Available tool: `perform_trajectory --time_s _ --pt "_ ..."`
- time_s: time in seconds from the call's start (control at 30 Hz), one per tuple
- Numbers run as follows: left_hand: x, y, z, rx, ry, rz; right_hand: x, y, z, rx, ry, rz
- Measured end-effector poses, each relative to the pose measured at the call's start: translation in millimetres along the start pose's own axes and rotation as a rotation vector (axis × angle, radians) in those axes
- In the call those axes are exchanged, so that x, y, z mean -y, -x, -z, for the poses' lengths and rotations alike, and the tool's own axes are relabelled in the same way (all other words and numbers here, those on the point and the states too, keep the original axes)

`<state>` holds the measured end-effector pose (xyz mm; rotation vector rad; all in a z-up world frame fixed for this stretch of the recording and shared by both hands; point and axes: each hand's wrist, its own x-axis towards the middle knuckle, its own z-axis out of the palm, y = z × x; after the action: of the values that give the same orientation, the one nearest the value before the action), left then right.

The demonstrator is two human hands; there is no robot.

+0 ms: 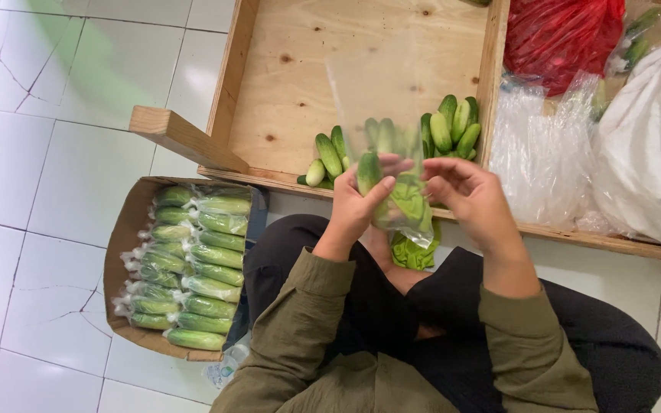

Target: Wiping cucumbers with a cloth and packing them into individual plastic bags before placing them in a box

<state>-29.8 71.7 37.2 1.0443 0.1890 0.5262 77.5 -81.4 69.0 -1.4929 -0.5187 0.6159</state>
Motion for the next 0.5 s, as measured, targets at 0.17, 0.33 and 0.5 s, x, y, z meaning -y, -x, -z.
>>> perform_trajectory --time_s 0.17,0.33,0.5 --pt "12 -2 0 -0.124 0.134 -0.045 -24 1 -20 -0.045 -0.025 0.078" --pt "28 -2 3 -0.136 0.278 -0.005 -16 4 -23 -0.125 0.027 0.154" --pt "26 0 2 -0.103 0.299 0.024 -13 3 -21 -0.155 0.049 0.195"
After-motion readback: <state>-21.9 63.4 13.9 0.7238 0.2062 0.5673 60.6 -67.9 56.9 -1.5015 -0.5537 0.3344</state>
